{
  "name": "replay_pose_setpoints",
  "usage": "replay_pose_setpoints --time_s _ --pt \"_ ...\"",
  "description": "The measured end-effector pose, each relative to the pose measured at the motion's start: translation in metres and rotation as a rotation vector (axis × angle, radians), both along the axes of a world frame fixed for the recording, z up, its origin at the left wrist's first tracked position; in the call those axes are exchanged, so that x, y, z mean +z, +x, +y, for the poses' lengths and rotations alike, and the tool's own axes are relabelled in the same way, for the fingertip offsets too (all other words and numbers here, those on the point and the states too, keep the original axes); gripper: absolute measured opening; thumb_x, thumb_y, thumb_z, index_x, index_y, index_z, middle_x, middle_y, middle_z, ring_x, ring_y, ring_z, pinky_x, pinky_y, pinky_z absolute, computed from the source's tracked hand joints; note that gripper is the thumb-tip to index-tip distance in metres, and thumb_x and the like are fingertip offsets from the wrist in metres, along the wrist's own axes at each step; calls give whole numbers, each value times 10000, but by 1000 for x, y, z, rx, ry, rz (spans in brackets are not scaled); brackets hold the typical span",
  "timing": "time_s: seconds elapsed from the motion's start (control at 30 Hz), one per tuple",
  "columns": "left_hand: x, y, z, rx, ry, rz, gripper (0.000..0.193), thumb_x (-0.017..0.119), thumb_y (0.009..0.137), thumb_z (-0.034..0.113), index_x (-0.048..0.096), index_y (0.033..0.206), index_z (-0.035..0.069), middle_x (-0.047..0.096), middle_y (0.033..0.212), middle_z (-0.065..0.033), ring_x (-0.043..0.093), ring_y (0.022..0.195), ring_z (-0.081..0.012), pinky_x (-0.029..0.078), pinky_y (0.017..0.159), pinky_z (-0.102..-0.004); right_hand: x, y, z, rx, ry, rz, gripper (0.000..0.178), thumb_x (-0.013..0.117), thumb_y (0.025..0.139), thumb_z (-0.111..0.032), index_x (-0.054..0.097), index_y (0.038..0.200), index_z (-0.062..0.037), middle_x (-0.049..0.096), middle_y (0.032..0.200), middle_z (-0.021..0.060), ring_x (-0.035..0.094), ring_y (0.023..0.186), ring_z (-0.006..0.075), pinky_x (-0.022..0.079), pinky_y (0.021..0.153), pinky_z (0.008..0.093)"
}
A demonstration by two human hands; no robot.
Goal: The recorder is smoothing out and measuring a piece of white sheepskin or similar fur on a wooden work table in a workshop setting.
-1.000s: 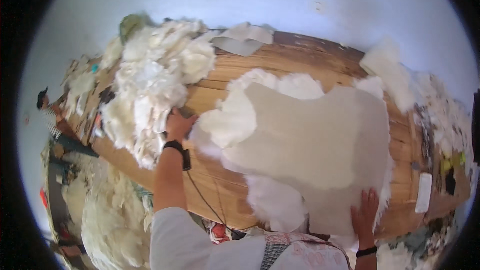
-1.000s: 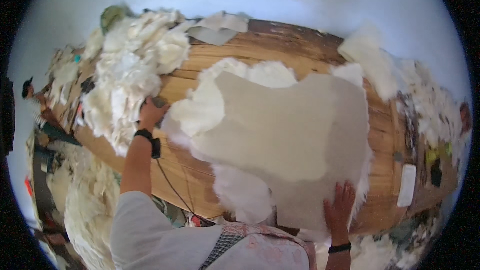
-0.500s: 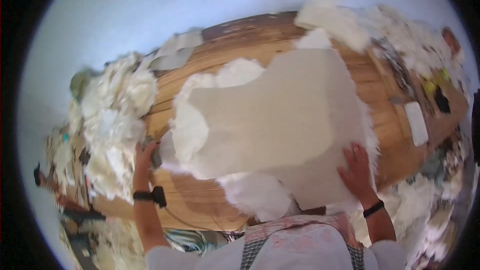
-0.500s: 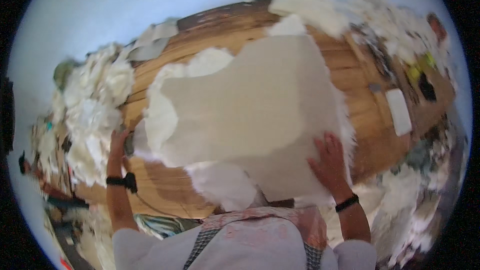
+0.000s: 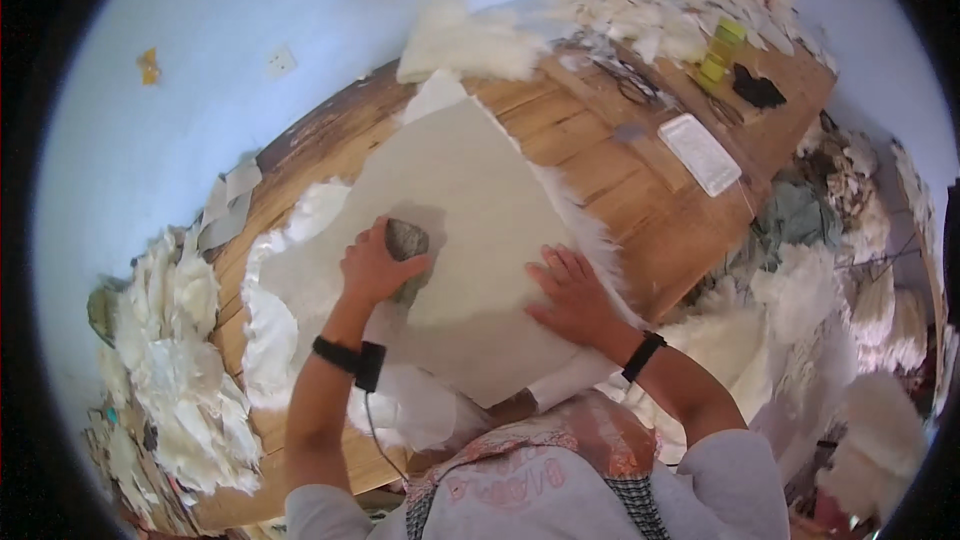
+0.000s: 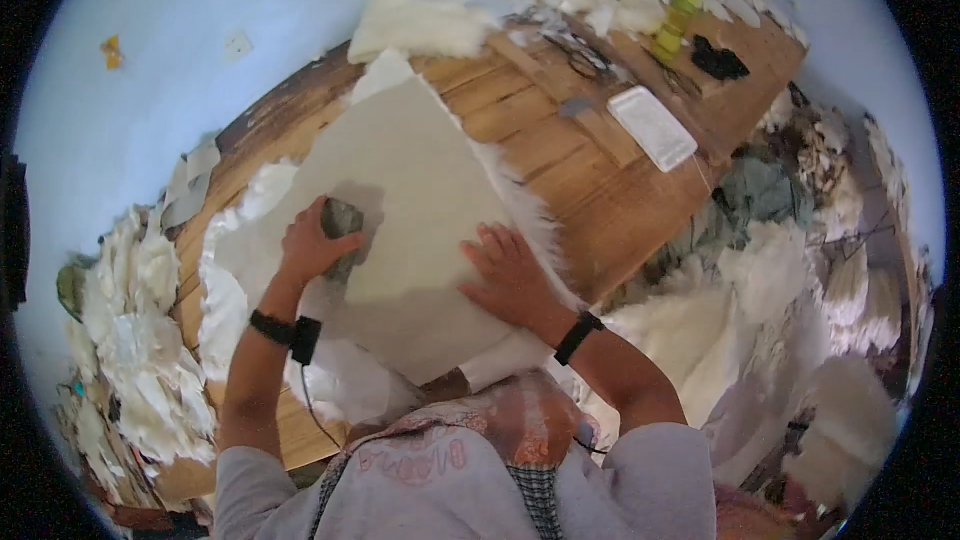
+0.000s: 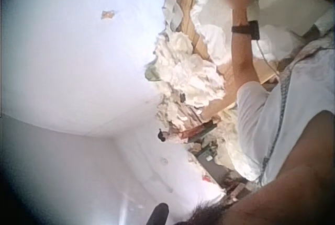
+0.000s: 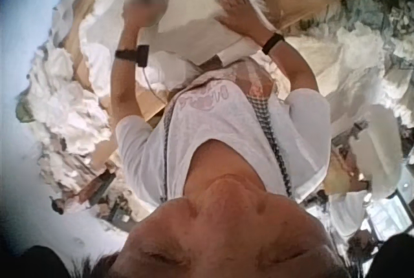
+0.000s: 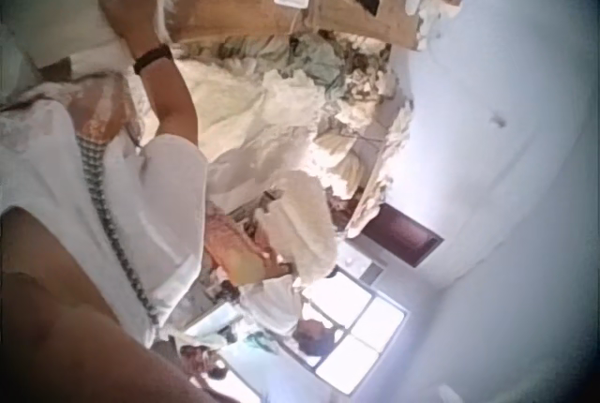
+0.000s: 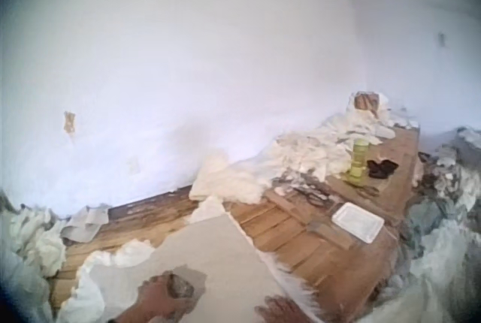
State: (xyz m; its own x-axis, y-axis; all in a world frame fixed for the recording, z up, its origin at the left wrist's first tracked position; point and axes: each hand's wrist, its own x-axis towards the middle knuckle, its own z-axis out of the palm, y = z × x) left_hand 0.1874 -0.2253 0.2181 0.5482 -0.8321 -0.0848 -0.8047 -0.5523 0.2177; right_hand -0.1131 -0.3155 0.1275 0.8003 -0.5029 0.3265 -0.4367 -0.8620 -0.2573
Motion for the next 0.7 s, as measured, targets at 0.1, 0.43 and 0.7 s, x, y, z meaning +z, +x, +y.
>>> replay_pose_setpoints --time_s 0.1,0.43,0.7 --pt "-33 -20 -31 102 -19 3 962 654 672 652 380 1391 74 509 1301 -205 484 1165 -429 407 971 -472 -6 0 1 2 0 -34 611 609 815 -431 476 1315 -106 403 1380 198 345 1292 364 255 1085 482" --pt "-91 103 1 80 68 -69 683 519 845 566 446 1340 101 487 1335 -175 463 1216 -390 393 1004 -471 -21 -58 1 -34 63 6 605 633 802 -424 495 1290 -93 380 1407 201 311 1311 415 237 1087 535" --pt "-98 152 -1 233 -71 -245 564 519 878 473 497 1289 86 529 1286 -160 458 1228 -339 380 1017 -441 -16 -59 3 -92 78 58 569 648 793 -394 514 1268 -112 388 1401 207 314 1307 442 255 1076 558"
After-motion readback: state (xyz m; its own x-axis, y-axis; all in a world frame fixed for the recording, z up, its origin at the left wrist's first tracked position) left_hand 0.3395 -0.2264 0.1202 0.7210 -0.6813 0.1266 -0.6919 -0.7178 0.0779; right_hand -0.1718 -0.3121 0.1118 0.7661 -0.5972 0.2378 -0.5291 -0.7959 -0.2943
